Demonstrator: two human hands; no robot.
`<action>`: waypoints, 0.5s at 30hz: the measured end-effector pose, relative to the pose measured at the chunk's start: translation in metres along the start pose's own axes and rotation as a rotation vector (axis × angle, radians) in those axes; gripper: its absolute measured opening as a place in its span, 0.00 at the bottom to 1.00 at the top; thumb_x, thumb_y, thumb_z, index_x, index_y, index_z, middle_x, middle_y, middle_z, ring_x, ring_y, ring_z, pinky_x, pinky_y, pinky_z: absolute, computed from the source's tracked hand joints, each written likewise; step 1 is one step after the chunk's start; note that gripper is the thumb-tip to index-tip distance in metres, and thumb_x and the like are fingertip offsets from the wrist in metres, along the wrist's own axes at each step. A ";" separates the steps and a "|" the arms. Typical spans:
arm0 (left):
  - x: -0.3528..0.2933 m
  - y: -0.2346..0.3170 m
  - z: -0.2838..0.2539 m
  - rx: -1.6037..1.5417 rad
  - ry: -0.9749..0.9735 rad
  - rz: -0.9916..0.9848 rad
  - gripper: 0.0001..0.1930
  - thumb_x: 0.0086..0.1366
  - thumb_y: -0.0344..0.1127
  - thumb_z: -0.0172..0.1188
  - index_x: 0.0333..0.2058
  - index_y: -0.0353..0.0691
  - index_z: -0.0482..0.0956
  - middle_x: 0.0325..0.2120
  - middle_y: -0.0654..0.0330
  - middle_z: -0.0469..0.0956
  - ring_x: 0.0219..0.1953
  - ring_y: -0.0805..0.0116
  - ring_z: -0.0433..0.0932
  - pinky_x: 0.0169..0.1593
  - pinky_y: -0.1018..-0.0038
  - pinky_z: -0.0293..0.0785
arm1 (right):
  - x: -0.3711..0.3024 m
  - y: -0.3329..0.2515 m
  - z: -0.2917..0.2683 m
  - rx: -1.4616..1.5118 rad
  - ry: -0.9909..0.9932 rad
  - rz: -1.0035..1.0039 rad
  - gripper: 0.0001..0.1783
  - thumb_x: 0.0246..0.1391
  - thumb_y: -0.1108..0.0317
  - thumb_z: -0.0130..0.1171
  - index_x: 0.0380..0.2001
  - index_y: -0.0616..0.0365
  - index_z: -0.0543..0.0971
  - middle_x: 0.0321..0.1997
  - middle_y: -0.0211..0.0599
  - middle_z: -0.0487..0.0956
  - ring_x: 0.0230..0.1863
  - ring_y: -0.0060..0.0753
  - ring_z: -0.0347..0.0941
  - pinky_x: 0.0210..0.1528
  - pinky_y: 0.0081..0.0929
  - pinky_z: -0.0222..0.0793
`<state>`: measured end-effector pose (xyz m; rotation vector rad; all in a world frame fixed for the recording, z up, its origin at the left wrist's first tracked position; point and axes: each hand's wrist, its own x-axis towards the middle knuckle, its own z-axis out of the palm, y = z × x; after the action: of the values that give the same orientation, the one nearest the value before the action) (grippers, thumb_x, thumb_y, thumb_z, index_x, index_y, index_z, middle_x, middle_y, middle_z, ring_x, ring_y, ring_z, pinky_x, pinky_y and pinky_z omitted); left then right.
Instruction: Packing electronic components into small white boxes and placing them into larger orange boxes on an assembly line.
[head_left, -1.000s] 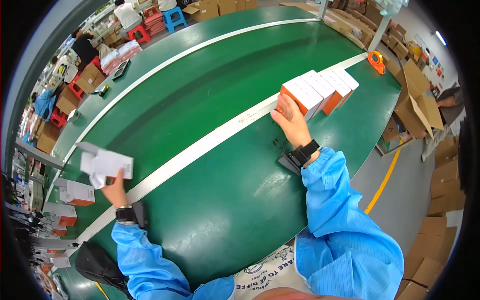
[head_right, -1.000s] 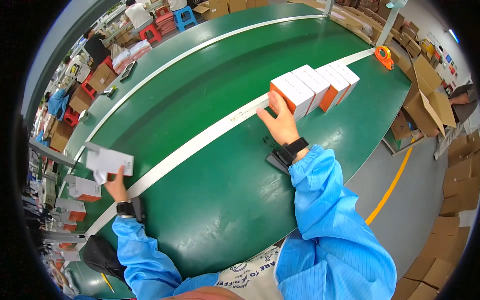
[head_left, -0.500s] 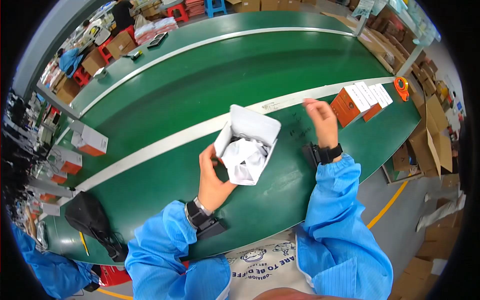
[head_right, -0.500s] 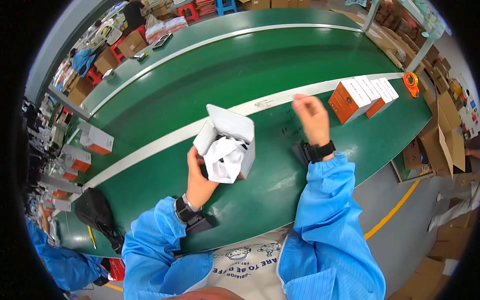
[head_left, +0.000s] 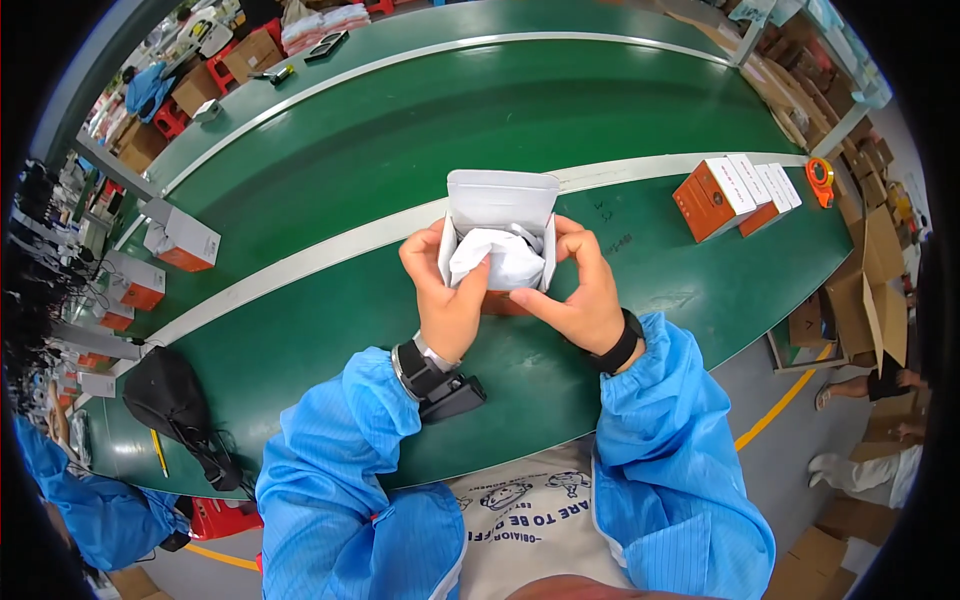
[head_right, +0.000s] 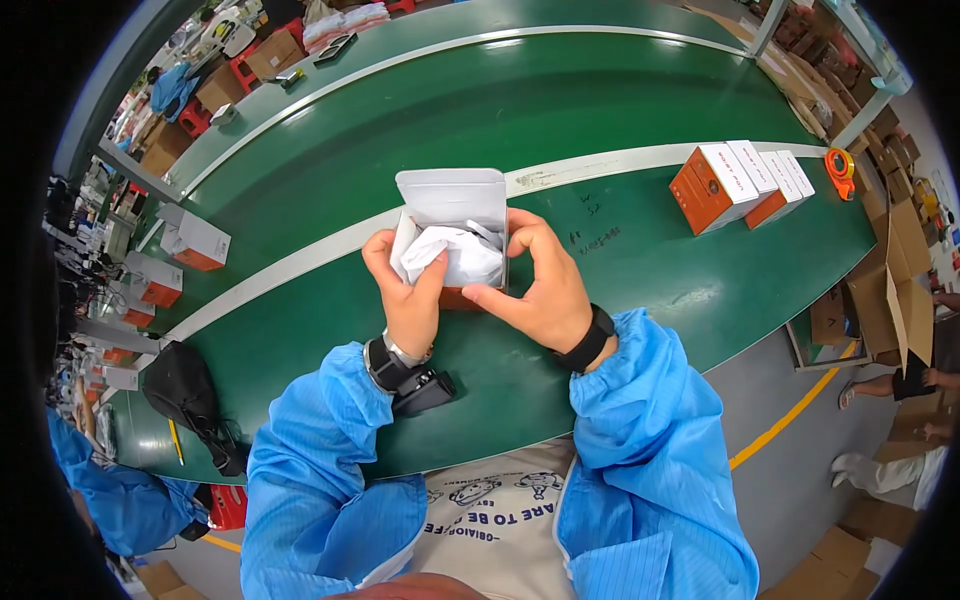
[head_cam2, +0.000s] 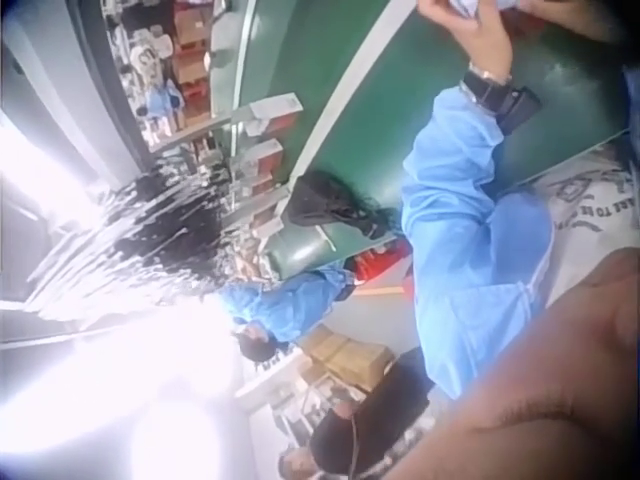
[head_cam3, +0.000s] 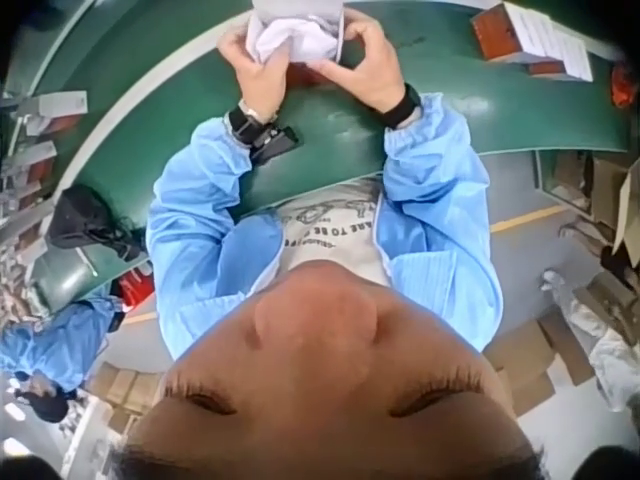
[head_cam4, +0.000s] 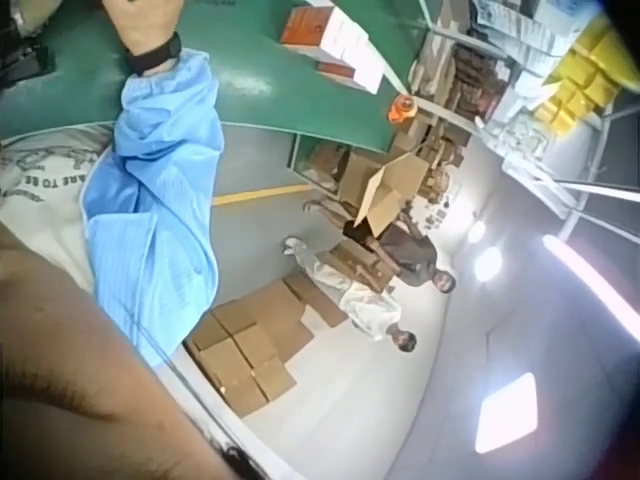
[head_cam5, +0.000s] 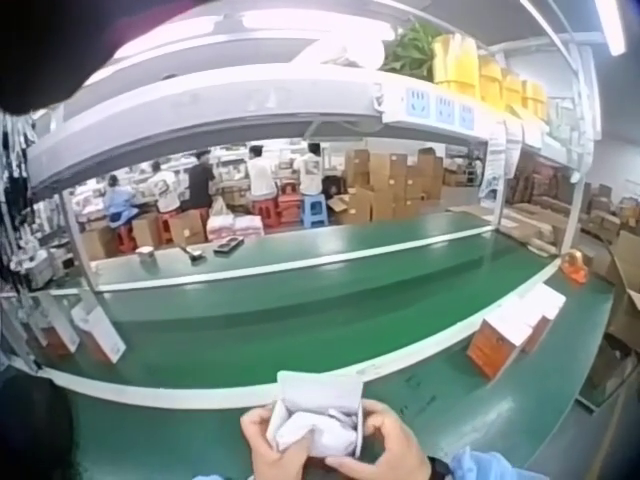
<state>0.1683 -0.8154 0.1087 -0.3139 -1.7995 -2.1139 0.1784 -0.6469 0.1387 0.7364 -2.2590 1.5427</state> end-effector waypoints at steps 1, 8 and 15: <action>-0.001 -0.002 0.000 0.020 -0.031 0.089 0.37 0.54 0.25 0.58 0.59 0.44 0.48 0.51 0.51 0.60 0.53 0.60 0.65 0.53 0.66 0.65 | -0.001 0.001 0.006 0.046 0.069 -0.005 0.32 0.35 0.65 0.71 0.44 0.60 0.66 0.56 0.46 0.64 0.55 0.41 0.63 0.58 0.33 0.55; 0.006 0.009 -0.016 0.478 -0.308 0.454 0.33 0.54 0.23 0.55 0.57 0.40 0.50 0.51 0.49 0.60 0.52 0.61 0.65 0.54 0.67 0.63 | 0.003 -0.012 0.000 -0.111 0.004 -0.060 0.22 0.42 0.72 0.64 0.43 0.59 0.72 0.55 0.46 0.65 0.53 0.42 0.66 0.57 0.35 0.58; 0.002 0.016 0.003 -0.145 -0.007 0.038 0.15 0.54 0.23 0.54 0.43 0.34 0.71 0.50 0.50 0.63 0.51 0.59 0.67 0.53 0.69 0.63 | 0.007 -0.009 0.007 0.010 0.005 -0.034 0.13 0.44 0.78 0.59 0.37 0.61 0.76 0.55 0.46 0.66 0.53 0.41 0.66 0.56 0.34 0.59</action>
<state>0.1730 -0.8151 0.1247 -0.3894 -1.6348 -2.2236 0.1780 -0.6576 0.1468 0.7686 -2.2249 1.5402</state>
